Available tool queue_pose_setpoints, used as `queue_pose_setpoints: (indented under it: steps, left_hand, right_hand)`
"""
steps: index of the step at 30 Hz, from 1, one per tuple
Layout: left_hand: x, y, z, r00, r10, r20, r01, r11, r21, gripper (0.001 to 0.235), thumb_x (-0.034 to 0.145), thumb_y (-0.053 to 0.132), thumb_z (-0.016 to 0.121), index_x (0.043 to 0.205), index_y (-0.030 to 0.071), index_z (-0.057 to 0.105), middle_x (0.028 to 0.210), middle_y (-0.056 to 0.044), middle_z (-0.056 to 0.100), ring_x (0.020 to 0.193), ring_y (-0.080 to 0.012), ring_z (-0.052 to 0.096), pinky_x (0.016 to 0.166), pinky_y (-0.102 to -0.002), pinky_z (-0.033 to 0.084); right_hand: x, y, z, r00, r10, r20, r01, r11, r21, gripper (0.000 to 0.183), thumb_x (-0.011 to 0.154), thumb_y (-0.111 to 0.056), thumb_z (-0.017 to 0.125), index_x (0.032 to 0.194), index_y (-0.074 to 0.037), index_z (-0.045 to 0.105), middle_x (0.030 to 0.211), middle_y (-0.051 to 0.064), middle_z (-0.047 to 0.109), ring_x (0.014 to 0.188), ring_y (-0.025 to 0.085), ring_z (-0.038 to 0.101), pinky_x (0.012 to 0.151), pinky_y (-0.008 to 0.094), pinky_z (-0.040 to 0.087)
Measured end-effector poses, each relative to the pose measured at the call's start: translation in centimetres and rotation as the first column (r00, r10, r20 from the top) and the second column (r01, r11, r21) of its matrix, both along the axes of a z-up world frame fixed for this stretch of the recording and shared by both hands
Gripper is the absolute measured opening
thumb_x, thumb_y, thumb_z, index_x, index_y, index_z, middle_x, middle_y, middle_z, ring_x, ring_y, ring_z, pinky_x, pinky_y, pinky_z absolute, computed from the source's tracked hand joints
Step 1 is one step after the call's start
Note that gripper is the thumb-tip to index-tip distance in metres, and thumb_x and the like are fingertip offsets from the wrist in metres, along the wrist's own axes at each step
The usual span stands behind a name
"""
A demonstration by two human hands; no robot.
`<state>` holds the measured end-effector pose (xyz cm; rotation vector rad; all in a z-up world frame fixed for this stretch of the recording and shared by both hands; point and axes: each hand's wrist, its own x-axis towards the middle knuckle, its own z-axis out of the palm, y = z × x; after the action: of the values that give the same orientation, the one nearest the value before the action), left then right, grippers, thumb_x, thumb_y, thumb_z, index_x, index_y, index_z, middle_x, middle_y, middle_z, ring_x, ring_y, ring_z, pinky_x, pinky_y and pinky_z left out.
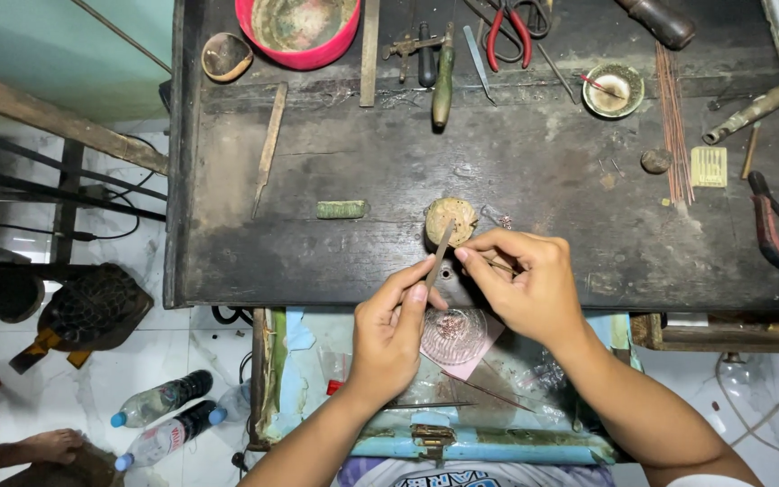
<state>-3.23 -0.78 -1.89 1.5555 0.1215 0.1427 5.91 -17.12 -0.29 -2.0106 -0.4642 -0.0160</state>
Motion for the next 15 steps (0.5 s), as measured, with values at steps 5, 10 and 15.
queue_pose_setpoints:
  steps: [5,10,15]
  left_hand:
    - [1.1,-0.4,0.0,0.999,0.006,0.050,-0.008,0.999,0.034,0.034,0.107,0.015,0.050,0.136,0.003,0.063,0.088,-0.006,0.069,0.057,-0.0058,0.041,0.058,-0.022,0.040]
    - [2.0,-0.5,0.7,0.999,-0.005,0.041,0.003,0.998,0.055,0.035,0.107,0.017,0.049,0.138,0.005,0.060,0.085,-0.007,0.070,0.068,-0.0079,0.056,0.062,-0.022,0.046]
    - [3.0,0.2,1.1,0.922,0.005,0.387,-0.130,0.946,0.296,0.030,0.092,0.005,0.072,0.122,0.003,0.074,0.083,-0.014,0.074,0.066,-0.0300,0.073,0.057,-0.039,0.057]
  right_hand:
    - [0.0,0.0,0.2,1.000,0.009,-0.009,-0.009,1.000,0.009,0.010,0.092,-0.013,0.075,0.083,-0.009,0.077,0.059,-0.004,0.060,0.054,0.005,0.042,0.052,0.024,0.036]
    - [0.2,0.0,-0.3,1.000,0.006,-0.016,-0.005,1.000,0.013,0.010,0.092,-0.013,0.075,0.083,-0.009,0.076,0.059,-0.004,0.060,0.053,0.005,0.040,0.052,0.025,0.035]
    - [0.7,-0.7,-1.2,0.992,0.117,0.039,-0.122,0.982,0.147,0.007,0.082,-0.008,0.077,0.084,-0.013,0.080,0.061,0.010,0.072,0.046,0.025,0.062,0.048,0.035,0.049]
